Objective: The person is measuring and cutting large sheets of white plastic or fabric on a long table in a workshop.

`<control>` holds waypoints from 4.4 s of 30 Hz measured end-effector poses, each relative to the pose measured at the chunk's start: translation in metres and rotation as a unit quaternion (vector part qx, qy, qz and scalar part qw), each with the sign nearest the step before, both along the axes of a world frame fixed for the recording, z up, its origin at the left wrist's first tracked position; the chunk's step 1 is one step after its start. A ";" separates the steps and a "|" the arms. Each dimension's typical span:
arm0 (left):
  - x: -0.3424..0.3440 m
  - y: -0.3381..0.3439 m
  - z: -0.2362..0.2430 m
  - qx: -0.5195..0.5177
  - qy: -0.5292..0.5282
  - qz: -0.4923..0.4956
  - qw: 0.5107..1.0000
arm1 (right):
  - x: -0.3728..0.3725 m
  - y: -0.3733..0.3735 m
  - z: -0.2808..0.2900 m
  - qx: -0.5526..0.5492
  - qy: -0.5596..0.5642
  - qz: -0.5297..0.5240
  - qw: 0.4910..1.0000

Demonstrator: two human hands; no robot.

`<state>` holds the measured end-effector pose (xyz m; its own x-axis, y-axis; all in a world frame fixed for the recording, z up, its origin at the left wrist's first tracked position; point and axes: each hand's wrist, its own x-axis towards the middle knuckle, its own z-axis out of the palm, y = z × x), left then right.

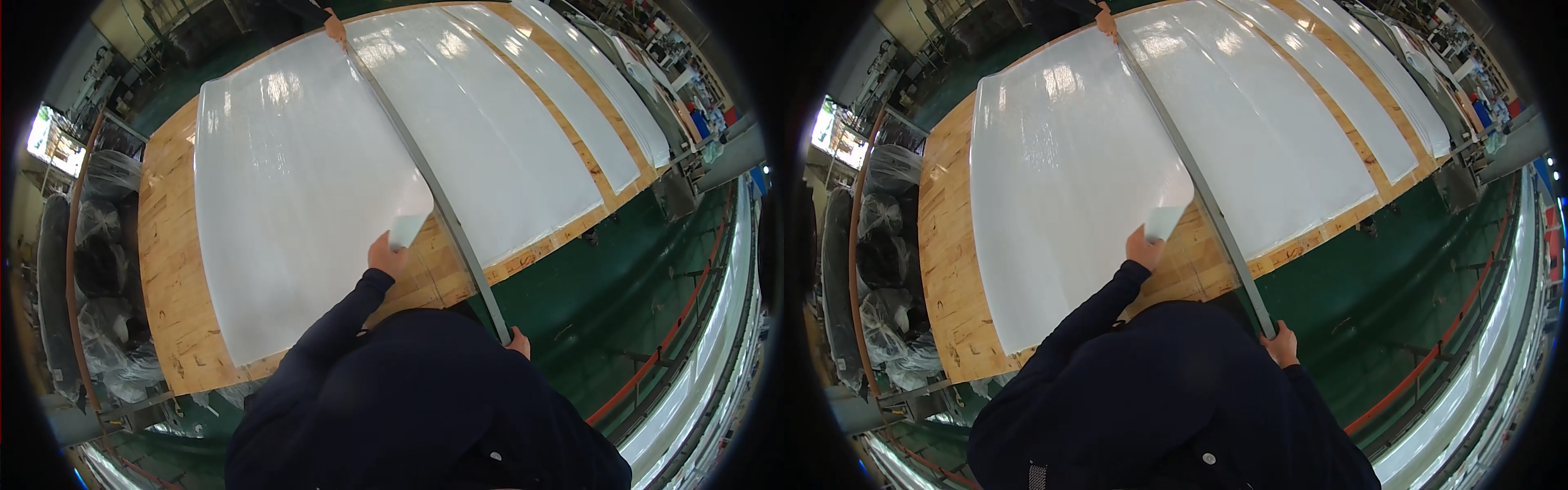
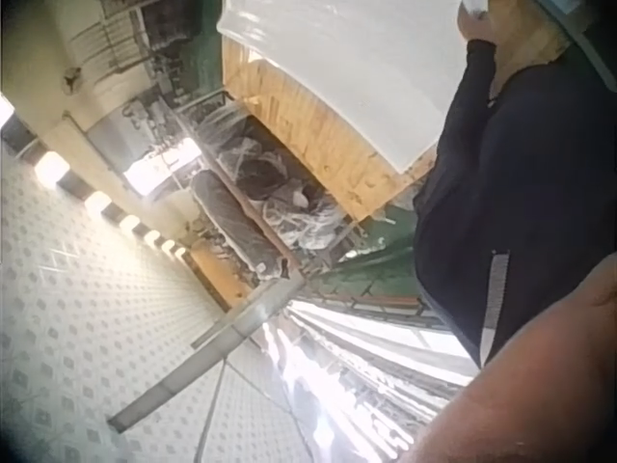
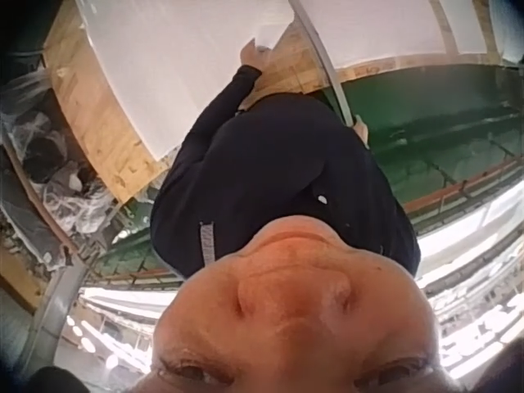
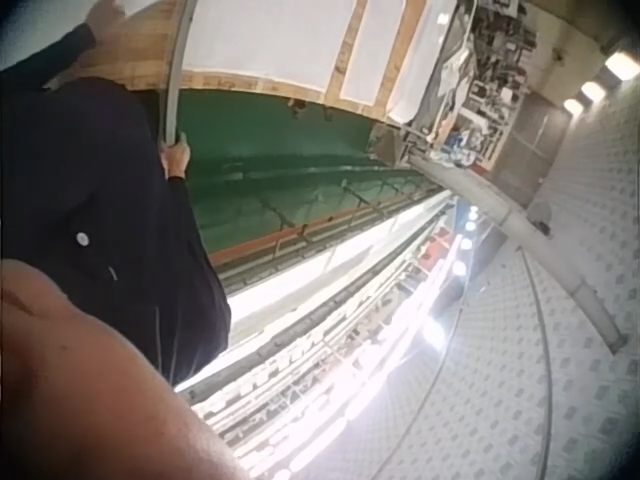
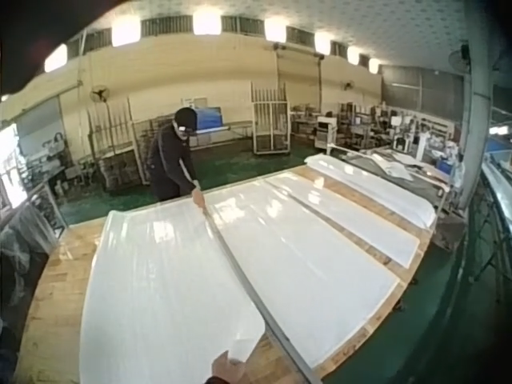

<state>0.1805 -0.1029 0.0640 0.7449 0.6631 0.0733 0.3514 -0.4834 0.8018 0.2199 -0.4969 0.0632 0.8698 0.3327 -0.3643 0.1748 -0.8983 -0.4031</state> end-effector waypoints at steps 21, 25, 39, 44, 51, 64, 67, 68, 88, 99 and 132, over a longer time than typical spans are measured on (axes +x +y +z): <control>-0.092 0.047 0.083 -0.156 -0.466 0.244 0.836 | 0.000 -0.001 0.001 -0.024 0.028 -0.018 0.999; -0.094 0.040 0.081 -0.164 -0.436 0.237 0.853 | -0.002 0.000 0.005 -0.018 0.010 -0.011 1.000; -0.114 0.050 0.090 -0.096 -0.490 0.349 0.793 | -0.004 -0.002 0.005 -0.022 -0.002 -0.018 1.000; -0.130 0.052 0.093 -0.091 -0.472 0.391 0.785 | -0.002 -0.005 0.004 -0.005 0.006 0.000 1.000; -0.100 0.026 0.064 -0.155 -0.374 0.365 0.838 | -0.002 -0.013 -0.008 -0.011 0.025 -0.010 1.000; -0.014 -0.036 -0.028 -0.017 0.095 -0.227 0.969 | 0.004 -0.020 -0.008 0.037 -0.026 0.004 0.999; -0.032 -0.011 -0.031 0.095 0.187 -0.220 0.953 | 0.011 -0.019 0.017 0.050 -0.035 -0.019 0.998; -0.037 -0.007 -0.032 0.153 0.250 -0.196 0.936 | 0.013 -0.020 0.026 0.064 -0.062 -0.015 0.996; -0.021 -0.010 -0.046 0.177 0.371 -0.171 0.896 | 0.047 -0.031 0.075 0.022 0.013 -0.041 0.999; -0.017 -0.010 -0.053 0.185 0.368 -0.142 0.900 | 0.049 -0.035 0.058 0.064 0.028 -0.019 0.997; 0.036 -0.087 -0.050 0.142 0.272 -0.171 0.936 | 0.059 -0.053 0.032 0.104 0.007 0.020 0.994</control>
